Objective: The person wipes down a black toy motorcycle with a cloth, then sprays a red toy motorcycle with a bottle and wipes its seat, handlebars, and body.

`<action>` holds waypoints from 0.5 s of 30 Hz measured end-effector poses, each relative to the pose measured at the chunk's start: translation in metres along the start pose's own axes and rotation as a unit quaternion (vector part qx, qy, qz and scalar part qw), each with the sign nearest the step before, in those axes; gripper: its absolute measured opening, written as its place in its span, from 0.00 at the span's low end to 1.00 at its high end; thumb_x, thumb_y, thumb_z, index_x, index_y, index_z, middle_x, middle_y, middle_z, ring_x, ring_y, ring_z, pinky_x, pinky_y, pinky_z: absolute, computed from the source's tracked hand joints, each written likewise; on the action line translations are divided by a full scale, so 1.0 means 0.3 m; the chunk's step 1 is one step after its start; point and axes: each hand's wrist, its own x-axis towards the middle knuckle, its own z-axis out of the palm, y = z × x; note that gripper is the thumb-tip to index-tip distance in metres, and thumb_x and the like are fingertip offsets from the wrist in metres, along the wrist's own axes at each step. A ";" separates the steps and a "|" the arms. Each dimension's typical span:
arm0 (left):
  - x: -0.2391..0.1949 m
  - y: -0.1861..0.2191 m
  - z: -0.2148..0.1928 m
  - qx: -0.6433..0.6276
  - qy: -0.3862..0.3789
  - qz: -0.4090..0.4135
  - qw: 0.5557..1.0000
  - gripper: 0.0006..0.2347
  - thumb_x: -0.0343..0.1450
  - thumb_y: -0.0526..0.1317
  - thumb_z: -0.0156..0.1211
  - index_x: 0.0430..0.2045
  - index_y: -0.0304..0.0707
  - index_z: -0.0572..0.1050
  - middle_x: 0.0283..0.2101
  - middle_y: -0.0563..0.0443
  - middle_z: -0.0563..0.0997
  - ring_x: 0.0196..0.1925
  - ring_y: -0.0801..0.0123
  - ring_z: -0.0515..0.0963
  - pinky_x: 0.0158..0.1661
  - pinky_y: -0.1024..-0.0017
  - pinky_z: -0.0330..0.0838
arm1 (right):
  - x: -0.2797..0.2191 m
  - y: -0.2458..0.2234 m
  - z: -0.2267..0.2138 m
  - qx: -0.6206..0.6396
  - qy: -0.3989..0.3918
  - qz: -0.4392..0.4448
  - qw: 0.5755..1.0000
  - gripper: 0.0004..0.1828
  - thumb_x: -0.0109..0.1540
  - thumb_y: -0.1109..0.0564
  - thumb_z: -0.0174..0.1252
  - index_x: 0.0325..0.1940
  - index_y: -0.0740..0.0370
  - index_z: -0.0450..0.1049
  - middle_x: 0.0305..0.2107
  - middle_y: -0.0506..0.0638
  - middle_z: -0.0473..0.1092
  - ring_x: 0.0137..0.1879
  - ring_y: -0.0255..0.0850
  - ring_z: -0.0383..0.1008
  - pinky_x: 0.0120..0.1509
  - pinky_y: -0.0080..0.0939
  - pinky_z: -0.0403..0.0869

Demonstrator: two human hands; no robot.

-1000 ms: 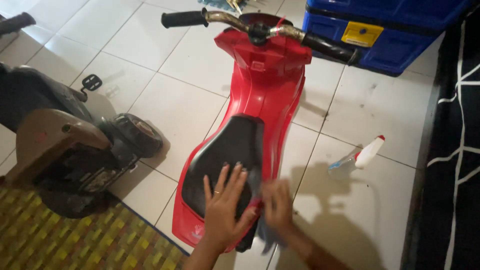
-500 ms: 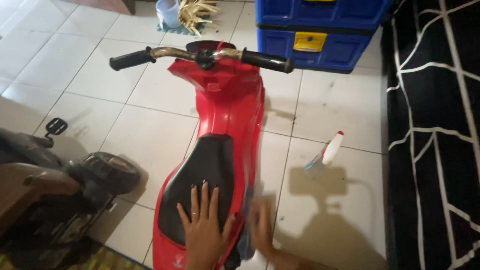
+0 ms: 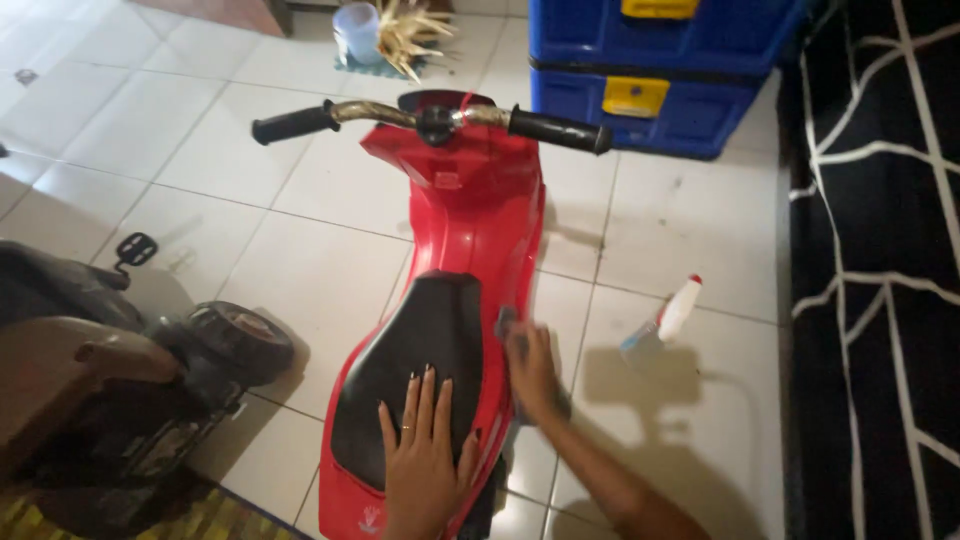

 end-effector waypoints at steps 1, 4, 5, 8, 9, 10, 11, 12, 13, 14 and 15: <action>-0.001 -0.009 -0.008 -0.017 0.005 -0.007 1.000 0.33 0.69 0.51 0.56 0.66 0.29 0.59 0.71 0.37 0.61 0.74 0.48 0.56 0.67 0.37 0.38 | -0.088 -0.053 -0.028 0.005 0.004 -0.020 1.000 0.11 0.65 0.59 0.55 0.51 0.63 0.73 0.45 0.59 0.70 0.56 0.55 0.70 0.62 0.50 0.68; -0.021 -0.030 -0.030 -0.110 0.019 -0.057 0.992 0.33 0.68 0.46 0.56 0.67 0.27 0.56 0.71 0.37 0.62 0.76 0.48 0.55 0.69 0.36 0.33 | -0.338 -0.168 -0.119 0.079 -0.044 -0.090 0.992 0.15 0.62 0.62 0.53 0.53 0.64 0.74 0.47 0.59 0.71 0.55 0.56 0.71 0.61 0.51 0.69; -0.028 -0.039 -0.042 -0.145 0.020 -0.075 0.986 0.33 0.68 0.43 0.56 0.68 0.26 0.55 0.72 0.37 0.62 0.76 0.48 0.55 0.69 0.36 0.31 | -0.372 -0.184 -0.129 0.053 -0.065 -0.143 0.986 0.14 0.63 0.63 0.54 0.52 0.59 0.76 0.48 0.58 0.72 0.54 0.54 0.71 0.62 0.50 0.70; -0.044 -0.021 -0.054 -0.175 0.036 -0.063 0.982 0.31 0.70 0.39 0.53 0.69 0.24 0.54 0.73 0.38 0.62 0.77 0.49 0.55 0.70 0.36 0.29 | -0.370 -0.208 -0.137 -0.006 -0.102 -0.219 0.970 0.13 0.65 0.63 0.55 0.48 0.52 0.82 0.48 0.55 0.76 0.53 0.50 0.73 0.61 0.48 0.69; -0.048 -0.018 -0.057 -0.166 0.021 -0.061 0.984 0.30 0.70 0.39 0.53 0.68 0.24 0.55 0.72 0.38 0.62 0.77 0.49 0.54 0.70 0.35 0.29 | -0.298 -0.202 -0.117 -0.014 -0.096 -0.188 0.977 0.13 0.66 0.62 0.53 0.47 0.54 0.82 0.47 0.55 0.77 0.53 0.50 0.73 0.61 0.50 0.68; -0.052 -0.016 -0.060 -0.158 0.007 -0.060 0.986 0.30 0.70 0.38 0.53 0.68 0.25 0.55 0.72 0.39 0.62 0.77 0.49 0.54 0.69 0.35 0.29 | -0.202 -0.192 -0.092 -0.022 -0.090 -0.158 0.983 0.12 0.66 0.62 0.52 0.45 0.56 0.82 0.45 0.54 0.78 0.53 0.50 0.74 0.60 0.53 0.67; -0.054 -0.012 -0.062 -0.152 -0.009 -0.056 0.987 0.29 0.70 0.38 0.53 0.68 0.26 0.56 0.72 0.40 0.63 0.77 0.49 0.54 0.69 0.35 0.29 | -0.100 -0.184 -0.075 -0.033 -0.083 -0.127 0.988 0.13 0.66 0.61 0.51 0.44 0.58 0.82 0.44 0.54 0.80 0.52 0.50 0.74 0.60 0.55 0.66; -0.057 -0.010 -0.066 -0.150 -0.006 -0.066 0.987 0.29 0.70 0.38 0.53 0.67 0.26 0.56 0.72 0.40 0.63 0.77 0.49 0.54 0.69 0.35 0.29 | 0.022 -0.175 -0.048 -0.047 -0.071 -0.136 0.987 0.10 0.66 0.59 0.53 0.43 0.58 0.82 0.43 0.53 0.79 0.54 0.48 0.75 0.63 0.54 0.67; -0.052 -0.010 -0.068 -0.149 -0.005 -0.070 0.986 0.29 0.70 0.38 0.53 0.67 0.26 0.56 0.72 0.40 0.63 0.77 0.49 0.54 0.69 0.35 0.29 | 0.113 -0.171 -0.029 -0.062 -0.054 -0.144 0.986 0.09 0.66 0.57 0.55 0.41 0.59 0.81 0.42 0.53 0.79 0.56 0.46 0.75 0.66 0.53 0.68; -0.047 -0.008 -0.069 -0.148 -0.003 -0.075 0.986 0.29 0.70 0.37 0.53 0.67 0.26 0.56 0.72 0.41 0.63 0.77 0.49 0.54 0.69 0.35 0.28 | 0.137 -0.175 -0.016 0.002 -0.056 -0.080 0.995 0.10 0.66 0.57 0.54 0.46 0.60 0.80 0.44 0.53 0.78 0.56 0.46 0.75 0.66 0.51 0.69; -0.041 -0.007 -0.066 -0.142 -0.005 -0.077 0.987 0.29 0.70 0.38 0.53 0.68 0.25 0.55 0.72 0.40 0.62 0.77 0.47 0.53 0.69 0.35 0.29 | 0.162 -0.180 0.011 0.069 -0.057 -0.018 0.996 0.12 0.66 0.57 0.53 0.50 0.61 0.78 0.46 0.54 0.77 0.57 0.46 0.76 0.66 0.48 0.70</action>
